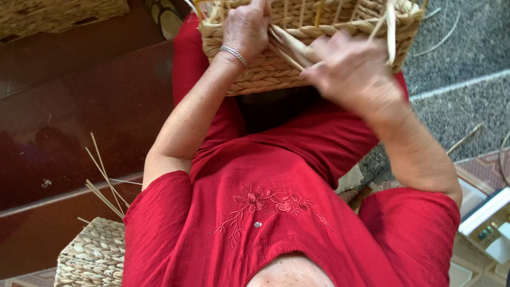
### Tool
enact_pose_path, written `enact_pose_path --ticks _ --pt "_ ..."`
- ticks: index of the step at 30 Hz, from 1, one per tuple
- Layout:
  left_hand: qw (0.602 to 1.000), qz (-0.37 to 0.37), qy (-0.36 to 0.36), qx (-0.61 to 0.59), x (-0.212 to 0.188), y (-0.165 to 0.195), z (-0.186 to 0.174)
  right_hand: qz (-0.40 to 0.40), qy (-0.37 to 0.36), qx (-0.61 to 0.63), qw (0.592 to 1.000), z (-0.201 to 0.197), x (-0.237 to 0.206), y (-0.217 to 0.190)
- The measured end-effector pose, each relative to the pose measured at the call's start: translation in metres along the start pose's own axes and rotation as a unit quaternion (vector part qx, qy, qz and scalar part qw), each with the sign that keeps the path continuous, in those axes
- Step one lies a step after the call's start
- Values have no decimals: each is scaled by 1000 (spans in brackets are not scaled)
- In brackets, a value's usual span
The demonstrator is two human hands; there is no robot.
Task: The person sits on stairs weaving a water hyacinth basket around a wooden frame, threading and pulling long woven strands over and under the rim to build up the basket wall, tucking the ends in and rotating the basket as they work.
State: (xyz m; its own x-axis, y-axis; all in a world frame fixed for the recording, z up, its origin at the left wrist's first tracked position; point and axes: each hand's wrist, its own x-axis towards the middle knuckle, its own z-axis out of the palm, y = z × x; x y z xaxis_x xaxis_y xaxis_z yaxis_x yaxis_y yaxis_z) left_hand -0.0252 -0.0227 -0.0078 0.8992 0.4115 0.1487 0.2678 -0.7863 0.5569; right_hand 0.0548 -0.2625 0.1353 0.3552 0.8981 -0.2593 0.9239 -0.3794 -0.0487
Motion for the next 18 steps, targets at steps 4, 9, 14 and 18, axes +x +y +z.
enact_pose_path --ticks 4,9,14,18 --pt "997 23 23 -66 0 -5 -2 28 56 52 997 25 -13 58" --pt "997 44 34 -60 0 -11 -4 135 22 -79 987 76 -94 96" --pt "998 39 44 -21 -4 -12 -2 398 -103 65 909 65 -167 148" --pt "997 38 60 39 -11 -9 4 174 176 -28 969 40 -152 114"
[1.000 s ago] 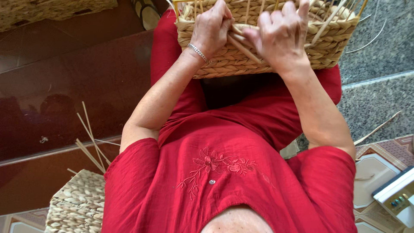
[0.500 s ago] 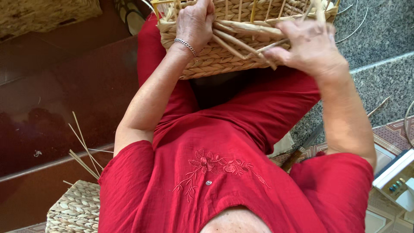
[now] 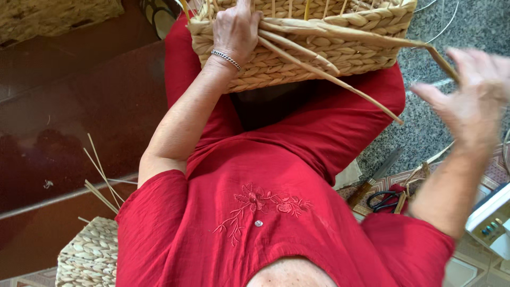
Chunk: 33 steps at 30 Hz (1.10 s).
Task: The person sits on stairs weaving a water hyacinth basket around a wooden frame, threading and pulling long woven strands over and under the rim to build up the basket wall, tucking the ends in and rotating the basket as they work.
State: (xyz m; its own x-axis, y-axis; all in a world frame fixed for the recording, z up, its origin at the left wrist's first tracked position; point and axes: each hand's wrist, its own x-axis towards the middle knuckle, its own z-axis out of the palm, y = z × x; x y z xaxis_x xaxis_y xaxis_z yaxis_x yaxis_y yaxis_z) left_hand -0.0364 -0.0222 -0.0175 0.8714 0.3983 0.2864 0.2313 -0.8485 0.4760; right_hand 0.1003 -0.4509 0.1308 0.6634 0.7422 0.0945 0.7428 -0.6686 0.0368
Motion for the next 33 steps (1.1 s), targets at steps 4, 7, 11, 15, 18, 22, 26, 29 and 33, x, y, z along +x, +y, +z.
enact_pose_path --ticks 4,7,11,15,18,22,26,29,33 --pt "1000 -1 3 -16 0 2 2 -118 136 235 955 15 46 -95" --pt "999 17 43 -20 1 4 1 -175 96 250 948 32 74 -148" --pt "993 110 38 -16 0 7 -2 -98 -39 274 956 46 92 -166" --pt "981 180 15 -66 1 11 -15 -94 -52 207 972 37 98 -155" --pt "985 163 -29 -57 1 17 -29 -149 68 57 985 17 113 -151" --pt "986 125 -78 -79 -1 34 -30 -194 200 42 960 -5 142 -170" --pt "988 22 -76 -130 8 34 -17 -197 368 50 907 -11 148 -178" --pt "985 -17 -54 -164 7 28 -13 -186 299 286 891 14 148 -182" --pt "977 -1 -8 -213 1 26 -20 -136 79 313 937 79 175 -193"
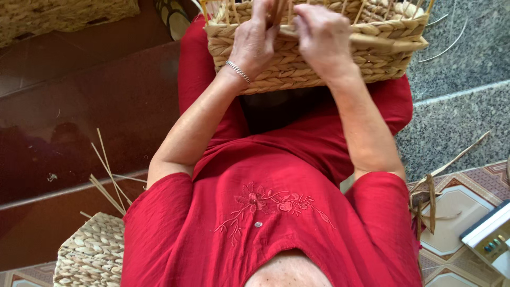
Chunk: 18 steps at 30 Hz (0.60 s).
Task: The person sits on stairs weaving a water hyacinth basket around a wooden frame, threading and pulling long woven strands over and under the rim to build up the basket wall, tucking the ends in and rotating the basket as they work.
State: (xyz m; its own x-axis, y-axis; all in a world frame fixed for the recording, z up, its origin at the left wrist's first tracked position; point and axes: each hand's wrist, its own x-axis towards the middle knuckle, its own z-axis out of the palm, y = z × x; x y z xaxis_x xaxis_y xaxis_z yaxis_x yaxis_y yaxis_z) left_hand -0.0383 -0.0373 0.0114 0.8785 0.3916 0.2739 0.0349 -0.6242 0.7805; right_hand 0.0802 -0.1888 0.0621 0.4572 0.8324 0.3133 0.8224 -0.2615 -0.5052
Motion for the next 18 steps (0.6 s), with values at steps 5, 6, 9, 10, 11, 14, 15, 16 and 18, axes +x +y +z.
enact_pose_path --ticks 5,6,9,10,11,14,15,16,18 --pt "993 -65 -5 -95 0 5 -8 53 11 4 999 31 3 23" --pt "991 -91 -4 -100 0 5 -7 51 13 17 998 30 1 21" --pt "971 -152 29 -181 2 6 -1 -14 90 111 990 21 -12 7" --pt "983 -102 47 -147 2 6 2 -28 86 88 992 18 -17 1" --pt "990 -52 63 -112 0 8 4 -40 81 66 994 16 -23 -7" --pt "996 60 56 -42 -7 11 5 -97 94 5 991 7 -40 -26" --pt "995 91 46 -25 -9 12 3 -120 102 -15 987 6 -41 -29" --pt "991 125 41 -5 -10 13 0 -126 96 -19 987 4 -41 -30" --pt "980 194 31 34 -9 17 -4 -139 84 -28 986 -1 -36 -28"
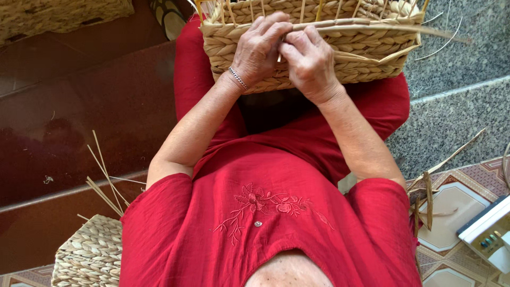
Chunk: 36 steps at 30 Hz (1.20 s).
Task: The person sits on stairs weaving a water hyacinth basket around a wooden frame, threading and pulling long woven strands over and under the rim to build up the basket wall, tucking the ends in and rotating the basket as they work.
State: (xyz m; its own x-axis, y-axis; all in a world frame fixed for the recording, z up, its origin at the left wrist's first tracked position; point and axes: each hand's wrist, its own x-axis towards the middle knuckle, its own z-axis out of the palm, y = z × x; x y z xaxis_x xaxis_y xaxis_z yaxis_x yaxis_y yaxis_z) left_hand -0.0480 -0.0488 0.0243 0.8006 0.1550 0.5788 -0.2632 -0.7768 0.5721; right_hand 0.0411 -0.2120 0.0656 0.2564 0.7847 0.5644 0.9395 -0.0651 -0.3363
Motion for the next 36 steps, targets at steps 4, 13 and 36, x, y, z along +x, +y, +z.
enact_pose_path --ticks 4,13,36 --pt "998 -70 -5 -4 7 11 3 3 -8 -27 1000 -18 8 26" --pt "999 -6 -12 48 -1 4 0 46 -24 -194 980 -1 -6 66" --pt "970 -54 -77 225 29 -17 38 17 -56 -183 981 -47 -38 37"
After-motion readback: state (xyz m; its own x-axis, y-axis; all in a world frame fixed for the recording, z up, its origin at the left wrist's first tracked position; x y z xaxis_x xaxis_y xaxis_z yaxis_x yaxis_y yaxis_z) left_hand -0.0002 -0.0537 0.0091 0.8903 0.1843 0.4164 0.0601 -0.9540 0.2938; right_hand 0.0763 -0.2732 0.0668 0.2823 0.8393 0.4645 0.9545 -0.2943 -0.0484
